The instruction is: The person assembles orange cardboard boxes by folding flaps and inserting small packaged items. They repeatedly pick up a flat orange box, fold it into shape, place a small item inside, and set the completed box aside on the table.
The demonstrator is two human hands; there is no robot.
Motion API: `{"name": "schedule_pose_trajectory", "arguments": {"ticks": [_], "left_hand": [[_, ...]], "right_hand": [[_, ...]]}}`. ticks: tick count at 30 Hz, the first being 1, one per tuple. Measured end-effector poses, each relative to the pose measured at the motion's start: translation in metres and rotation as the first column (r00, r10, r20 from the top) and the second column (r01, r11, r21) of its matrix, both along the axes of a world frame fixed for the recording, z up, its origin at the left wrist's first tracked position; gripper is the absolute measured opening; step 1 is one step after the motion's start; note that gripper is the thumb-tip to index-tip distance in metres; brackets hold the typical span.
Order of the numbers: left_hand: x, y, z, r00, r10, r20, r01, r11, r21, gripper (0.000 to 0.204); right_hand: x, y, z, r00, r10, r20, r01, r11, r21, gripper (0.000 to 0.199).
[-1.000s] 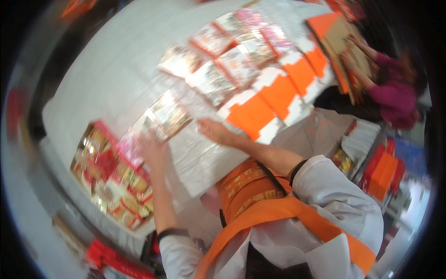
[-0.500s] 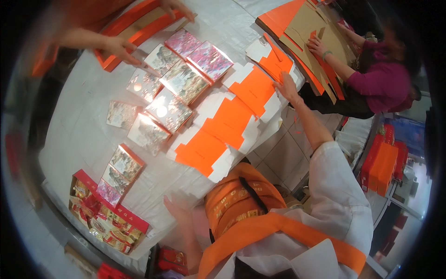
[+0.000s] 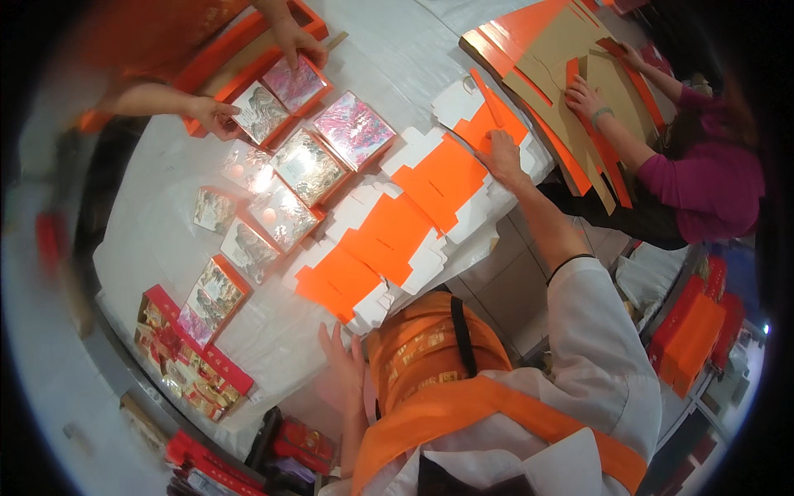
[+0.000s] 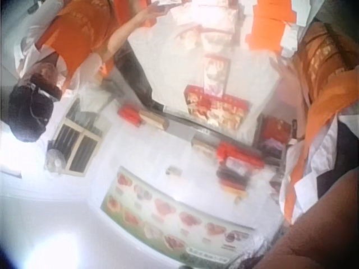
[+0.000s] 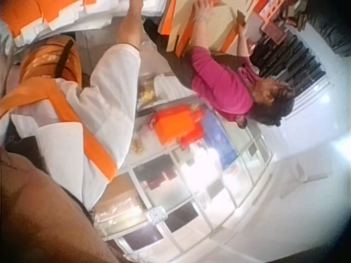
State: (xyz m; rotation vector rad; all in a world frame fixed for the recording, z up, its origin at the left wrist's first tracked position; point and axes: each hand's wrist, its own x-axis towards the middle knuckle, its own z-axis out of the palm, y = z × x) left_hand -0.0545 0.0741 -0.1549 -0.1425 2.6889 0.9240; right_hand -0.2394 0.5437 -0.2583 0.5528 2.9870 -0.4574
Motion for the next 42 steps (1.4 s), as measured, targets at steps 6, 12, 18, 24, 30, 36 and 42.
{"name": "schedule_pose_trajectory", "arguments": {"ticks": [6,12,18,24,30,36,42], "left_hand": [[0.003,0.009,0.010,0.998,0.043,0.040,-0.048,0.990,0.130,0.041],[-0.006,0.015,0.038,1.000,0.020,0.018,-0.024,0.963,0.267,0.041],[-0.029,0.046,0.088,1.000,0.027,-0.008,-0.015,0.749,0.662,0.047],[-0.036,-0.043,0.111,0.777,0.482,0.406,-0.480,0.036,0.876,0.042],[-0.019,-0.138,0.129,0.746,0.581,0.325,-0.273,-0.179,0.945,0.042],[-0.001,-0.184,0.121,0.830,0.430,0.356,-0.325,-0.146,0.934,0.042],[0.001,-0.171,0.121,0.855,0.289,0.430,-0.433,-0.059,0.900,0.043]], "right_hand": [[-0.006,0.031,-0.016,0.995,0.079,-0.057,-0.090,0.964,-0.248,0.034],[0.003,0.029,0.034,0.980,0.027,-0.196,-0.012,0.997,0.072,0.022],[0.088,-0.159,0.182,0.774,0.257,-0.578,-0.343,0.938,-0.043,0.020],[0.165,-0.392,0.220,0.633,0.480,-0.607,-0.769,0.480,-0.422,0.024],[0.161,-0.449,0.215,0.997,0.055,0.046,0.053,-0.137,-0.989,0.028],[0.174,-0.489,0.231,0.973,-0.003,0.233,0.205,-0.457,-0.865,0.033],[0.200,-0.509,0.234,0.990,-0.065,0.129,0.070,-0.568,-0.820,0.039]]}}
